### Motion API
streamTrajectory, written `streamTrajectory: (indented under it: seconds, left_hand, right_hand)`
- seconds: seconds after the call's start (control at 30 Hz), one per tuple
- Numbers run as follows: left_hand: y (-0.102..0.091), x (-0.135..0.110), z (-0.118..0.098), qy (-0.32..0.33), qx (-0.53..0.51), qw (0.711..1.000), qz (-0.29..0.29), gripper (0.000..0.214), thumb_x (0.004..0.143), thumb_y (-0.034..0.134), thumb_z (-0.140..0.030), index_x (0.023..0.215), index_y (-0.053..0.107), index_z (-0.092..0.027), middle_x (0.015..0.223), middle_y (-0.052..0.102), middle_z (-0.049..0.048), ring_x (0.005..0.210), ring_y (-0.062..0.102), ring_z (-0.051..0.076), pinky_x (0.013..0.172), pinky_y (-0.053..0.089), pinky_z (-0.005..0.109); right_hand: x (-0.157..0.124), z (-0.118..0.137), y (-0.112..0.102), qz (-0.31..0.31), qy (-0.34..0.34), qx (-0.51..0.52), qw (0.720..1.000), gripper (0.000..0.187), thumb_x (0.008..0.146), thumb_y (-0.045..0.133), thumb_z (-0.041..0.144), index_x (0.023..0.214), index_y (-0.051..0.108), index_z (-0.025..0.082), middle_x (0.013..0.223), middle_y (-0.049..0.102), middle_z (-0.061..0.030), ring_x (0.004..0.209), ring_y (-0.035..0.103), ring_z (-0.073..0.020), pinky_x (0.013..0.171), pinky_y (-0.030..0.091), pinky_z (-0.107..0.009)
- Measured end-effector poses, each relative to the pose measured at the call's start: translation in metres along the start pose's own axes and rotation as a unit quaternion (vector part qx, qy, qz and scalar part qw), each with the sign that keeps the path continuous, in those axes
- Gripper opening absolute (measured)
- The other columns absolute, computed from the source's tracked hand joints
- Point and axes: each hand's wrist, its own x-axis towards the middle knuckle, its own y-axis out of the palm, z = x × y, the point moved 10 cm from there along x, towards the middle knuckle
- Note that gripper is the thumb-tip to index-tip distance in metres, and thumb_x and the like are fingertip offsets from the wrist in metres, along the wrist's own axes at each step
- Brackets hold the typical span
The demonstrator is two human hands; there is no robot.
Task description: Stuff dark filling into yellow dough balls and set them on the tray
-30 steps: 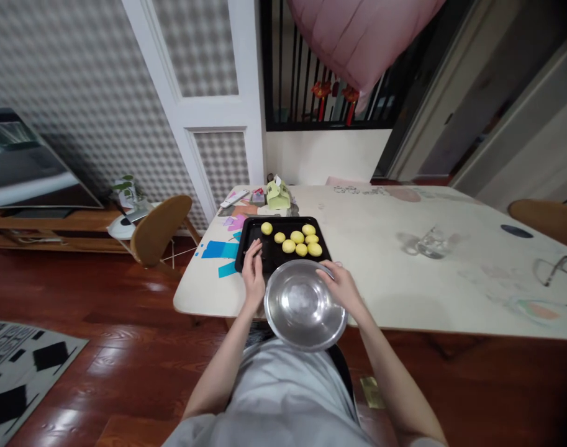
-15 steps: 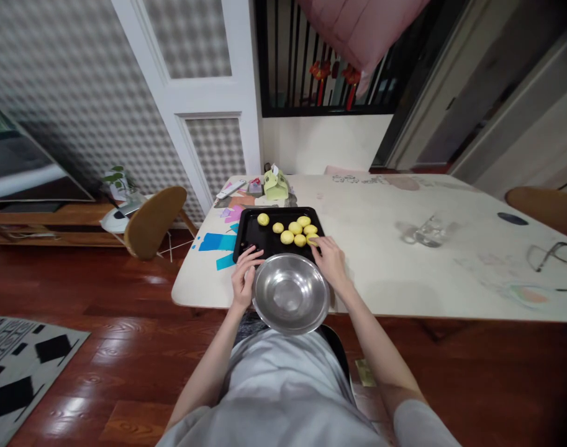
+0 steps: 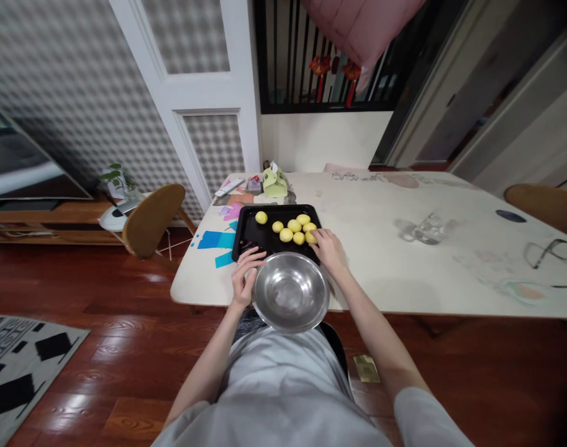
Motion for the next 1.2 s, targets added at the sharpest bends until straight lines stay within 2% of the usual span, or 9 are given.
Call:
streamTrajectory:
  seconds: [0.13, 0.23, 0.33, 0.43, 0.57, 0.73, 0.83, 1.03, 1.2]
  left_hand:
    - [0.001, 0.000, -0.004, 0.020, -0.005, 1.000, 0.001, 0.035, 0.106, 0.050, -0.043, 0.105, 0.079, -0.024, 0.121, 0.079, 0.0103, 0.133, 0.064, 0.034, 0.115, 0.047, 0.062]
    - [0.001, 0.000, -0.008, 0.033, -0.005, 0.999, 0.001, 0.032, 0.106, 0.050, -0.038, 0.106, 0.079, -0.024, 0.122, 0.079, 0.0100, 0.132, 0.064, 0.033, 0.114, 0.047, 0.061]
    - [0.002, 0.001, -0.010, 0.038, 0.001, 0.999, 0.002, 0.033, 0.107, 0.049, -0.038, 0.105, 0.078, -0.023, 0.122, 0.079, 0.0107, 0.131, 0.065, 0.033, 0.112, 0.048, 0.061]
    - [0.003, 0.001, -0.012, 0.039, 0.003, 0.999, 0.008, 0.034, 0.107, 0.048, -0.038, 0.104, 0.078, -0.022, 0.122, 0.078, 0.0117, 0.130, 0.065, 0.033, 0.111, 0.048, 0.061]
    - [0.003, 0.002, -0.015, 0.052, -0.008, 0.999, 0.011, 0.033, 0.107, 0.050, -0.037, 0.103, 0.078, -0.020, 0.121, 0.079, 0.0122, 0.130, 0.064, 0.033, 0.111, 0.048, 0.061]
    - [0.004, 0.003, -0.018, 0.059, -0.005, 0.998, 0.015, 0.034, 0.106, 0.051, -0.039, 0.100, 0.078, -0.020, 0.117, 0.080, 0.0122, 0.126, 0.067, 0.033, 0.108, 0.050, 0.060]
    - [0.004, 0.004, -0.018, 0.059, -0.005, 0.998, 0.020, 0.032, 0.106, 0.053, -0.038, 0.099, 0.078, -0.020, 0.116, 0.080, 0.0121, 0.125, 0.067, 0.033, 0.106, 0.051, 0.060]
    - [0.005, 0.004, -0.020, 0.061, -0.002, 0.998, 0.025, 0.032, 0.105, 0.054, -0.040, 0.097, 0.078, -0.021, 0.115, 0.080, 0.0117, 0.124, 0.067, 0.033, 0.106, 0.052, 0.060]
    - [0.006, 0.004, -0.019, 0.059, -0.012, 0.998, 0.032, 0.030, 0.105, 0.054, -0.037, 0.098, 0.078, -0.021, 0.115, 0.080, 0.0114, 0.124, 0.067, 0.033, 0.106, 0.051, 0.059]
  right_hand:
    - [0.005, 0.003, -0.001, 0.008, -0.016, -0.002, 1.000, 0.028, 0.096, 0.053, 0.012, 0.118, 0.068, 0.018, 0.119, 0.071, -0.0145, 0.101, 0.061, -0.0291, 0.097, 0.048, -0.042]
    - [0.003, 0.006, -0.011, -0.012, -0.031, 0.017, 0.999, 0.032, 0.094, 0.050, 0.009, 0.120, 0.067, 0.018, 0.124, 0.069, -0.0158, 0.107, 0.062, -0.0301, 0.101, 0.048, -0.045]
    - [-0.010, 0.011, -0.039, -0.076, -0.045, 0.055, 0.995, 0.033, 0.096, 0.047, 0.011, 0.124, 0.065, 0.019, 0.128, 0.068, -0.0163, 0.116, 0.062, -0.0307, 0.103, 0.049, -0.047]
    - [-0.037, 0.025, -0.074, -0.136, -0.074, 0.095, 0.983, 0.033, 0.101, 0.047, 0.015, 0.129, 0.063, 0.021, 0.130, 0.068, -0.0152, 0.120, 0.063, -0.0300, 0.105, 0.050, -0.048]
    - [-0.076, 0.066, -0.096, -0.082, -0.163, 0.147, 0.972, 0.035, 0.101, 0.050, 0.014, 0.133, 0.061, 0.024, 0.132, 0.068, -0.0131, 0.122, 0.064, -0.0293, 0.103, 0.052, -0.048]
    - [-0.096, 0.089, -0.074, 0.073, -0.156, 0.195, 0.965, 0.036, 0.094, 0.053, 0.005, 0.124, 0.061, 0.024, 0.127, 0.070, -0.0094, 0.112, 0.067, -0.0273, 0.099, 0.052, -0.046]
    - [-0.096, 0.089, -0.058, 0.118, -0.136, 0.208, 0.961, 0.037, 0.089, 0.053, -0.001, 0.116, 0.062, 0.022, 0.124, 0.071, -0.0083, 0.112, 0.067, -0.0269, 0.099, 0.052, -0.045]
    - [-0.096, 0.091, -0.055, 0.089, -0.132, 0.198, 0.967, 0.035, 0.091, 0.054, -0.001, 0.115, 0.066, 0.021, 0.127, 0.072, -0.0100, 0.117, 0.067, -0.0272, 0.102, 0.050, -0.046]
    - [-0.108, 0.091, -0.063, 0.086, -0.152, 0.190, 0.966, 0.025, 0.104, 0.055, 0.020, 0.125, 0.069, 0.022, 0.132, 0.072, -0.0114, 0.121, 0.066, -0.0282, 0.102, 0.050, -0.049]
